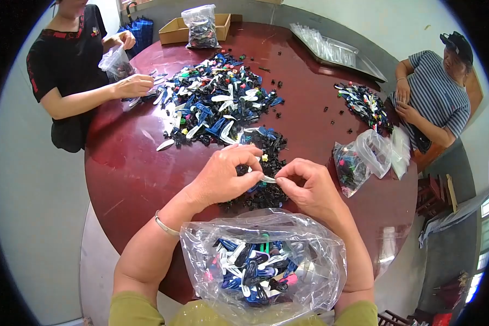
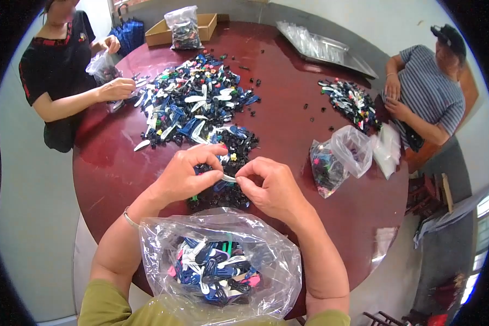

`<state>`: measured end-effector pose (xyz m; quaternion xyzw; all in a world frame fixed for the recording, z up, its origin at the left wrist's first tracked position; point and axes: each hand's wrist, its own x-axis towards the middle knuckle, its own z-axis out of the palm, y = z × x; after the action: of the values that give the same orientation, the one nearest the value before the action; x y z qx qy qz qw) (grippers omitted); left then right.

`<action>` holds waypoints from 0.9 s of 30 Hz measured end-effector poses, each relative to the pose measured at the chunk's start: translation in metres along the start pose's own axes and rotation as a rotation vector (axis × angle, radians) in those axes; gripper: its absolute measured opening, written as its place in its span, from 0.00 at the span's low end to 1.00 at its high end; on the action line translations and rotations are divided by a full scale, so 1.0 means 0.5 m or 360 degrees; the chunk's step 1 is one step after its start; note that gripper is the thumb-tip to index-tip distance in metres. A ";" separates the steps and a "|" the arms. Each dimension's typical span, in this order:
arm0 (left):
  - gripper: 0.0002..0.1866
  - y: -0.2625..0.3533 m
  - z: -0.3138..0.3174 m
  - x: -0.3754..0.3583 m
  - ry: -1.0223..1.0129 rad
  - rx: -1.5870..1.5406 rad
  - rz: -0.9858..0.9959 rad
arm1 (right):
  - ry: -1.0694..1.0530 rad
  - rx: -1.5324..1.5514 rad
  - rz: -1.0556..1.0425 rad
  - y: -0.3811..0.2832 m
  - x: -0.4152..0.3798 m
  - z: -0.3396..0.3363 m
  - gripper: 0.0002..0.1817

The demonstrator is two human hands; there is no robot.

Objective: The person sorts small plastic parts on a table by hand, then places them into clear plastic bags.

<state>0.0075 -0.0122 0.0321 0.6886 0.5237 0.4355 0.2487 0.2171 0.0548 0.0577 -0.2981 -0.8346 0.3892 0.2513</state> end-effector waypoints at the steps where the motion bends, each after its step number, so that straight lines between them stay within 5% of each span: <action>1: 0.05 -0.001 -0.003 0.002 -0.0004 -0.0080 -0.0025 | -0.0007 0.0020 0.0027 -0.001 0.000 -0.002 0.06; 6: 0.04 -0.007 0.010 0.006 0.0139 -0.0348 -0.0050 | 0.0093 0.0008 0.0010 0.008 0.003 0.002 0.06; 9: 0.03 0.015 -0.010 0.008 0.0229 -0.0358 -0.0482 | 0.0231 0.0325 0.0181 -0.019 -0.005 -0.022 0.03; 13: 0.05 -0.028 -0.022 0.003 0.0082 0.0236 0.0150 | 0.0082 0.0611 -0.0088 -0.111 -0.053 -0.081 0.02; 16: 0.09 -0.022 -0.035 -0.005 -0.0128 0.0604 0.0242 | -0.0278 0.0632 -0.0239 -0.159 -0.084 -0.104 0.04; 20: 0.18 -0.017 -0.019 -0.016 -0.0253 0.0735 0.0152 | 0.0038 0.0244 -0.0208 -0.123 -0.049 -0.062 0.06; 21: 0.28 -0.008 -0.025 -0.015 -0.0463 0.0794 0.0037 | 0.0097 0.0205 -0.0177 -0.091 -0.031 -0.042 0.06; 27: 0.50 -0.007 -0.031 -0.028 -0.0707 0.0903 -0.0150 | -0.0197 -0.0429 -0.0130 0.001 -0.003 0.015 0.25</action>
<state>-0.0086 -0.0260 0.0320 0.7832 0.5880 0.1007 0.1751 0.2136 0.0501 0.0526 -0.2704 -0.9046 0.2806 0.1727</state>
